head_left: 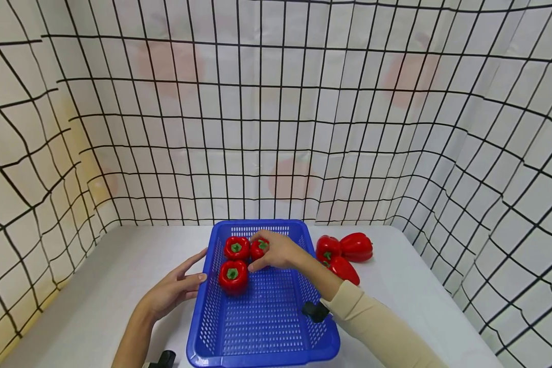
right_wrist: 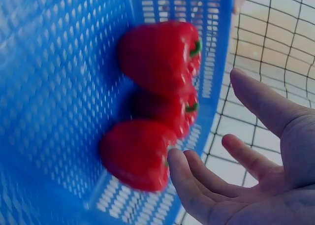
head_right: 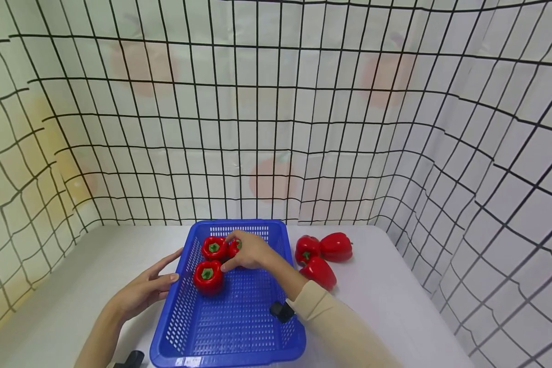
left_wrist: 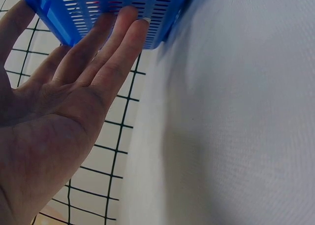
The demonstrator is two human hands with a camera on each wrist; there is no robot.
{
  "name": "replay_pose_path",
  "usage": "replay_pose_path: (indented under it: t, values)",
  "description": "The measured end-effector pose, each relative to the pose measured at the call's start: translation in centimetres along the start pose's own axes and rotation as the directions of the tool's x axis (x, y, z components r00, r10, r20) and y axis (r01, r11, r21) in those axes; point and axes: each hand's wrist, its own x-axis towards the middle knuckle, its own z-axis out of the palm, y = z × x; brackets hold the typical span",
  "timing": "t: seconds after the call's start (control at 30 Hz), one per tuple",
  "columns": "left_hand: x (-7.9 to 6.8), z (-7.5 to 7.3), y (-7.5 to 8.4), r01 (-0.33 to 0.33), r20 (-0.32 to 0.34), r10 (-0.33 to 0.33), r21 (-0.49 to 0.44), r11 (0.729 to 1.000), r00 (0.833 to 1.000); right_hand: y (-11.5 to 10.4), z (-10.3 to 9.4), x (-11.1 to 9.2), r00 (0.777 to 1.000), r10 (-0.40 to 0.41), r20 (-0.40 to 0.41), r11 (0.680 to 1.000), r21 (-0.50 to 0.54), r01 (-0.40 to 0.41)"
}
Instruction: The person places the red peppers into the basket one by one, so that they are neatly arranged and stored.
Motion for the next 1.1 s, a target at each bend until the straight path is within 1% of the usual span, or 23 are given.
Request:
replay_pose_path:
  t: [0.13, 0.37, 0.6, 0.77, 0.9, 1.1]
  values:
    - [0.0, 0.0, 0.0, -0.002, 0.004, 0.002, -0.004, 1.0, 1.0, 0.5, -1.9, -1.0, 0.999, 0.016, -0.035, 0.999, -0.04, -0.017]
    - [-0.1, 0.0, 0.0, 0.006, -0.008, -0.006, 0.002, 1.0, 1.0, 2.1, -4.7, -2.8, 0.991, 0.078, -0.111, 0.994, -0.064, -0.085]
    - [-0.1, 0.0, 0.0, 0.006, -0.011, -0.006, 0.002, 1.0, 1.0, 4.5, -6.8, -4.6, 0.985, 0.08, -0.15, 0.989, -0.111, -0.098]
    - [0.0, 0.1, 0.0, 0.004, -0.015, -0.004, 0.007, 1.0, 1.0, 6.2, -7.6, -5.7, 0.979, 0.089, -0.183, 0.986, -0.124, -0.113]
    - [0.0, 0.1, 0.0, 0.004, -0.016, -0.004, 0.01, 1.0, 1.0, 7.6, -7.8, -6.4, 0.972, 0.105, -0.213, 0.98, -0.145, -0.137]
    - [0.0, 0.1, 0.0, 0.003, -0.013, -0.003, 0.009, 1.0, 1.0, 10.0, -7.7, -7.2, 0.959, 0.158, -0.233, 0.974, -0.122, -0.191]
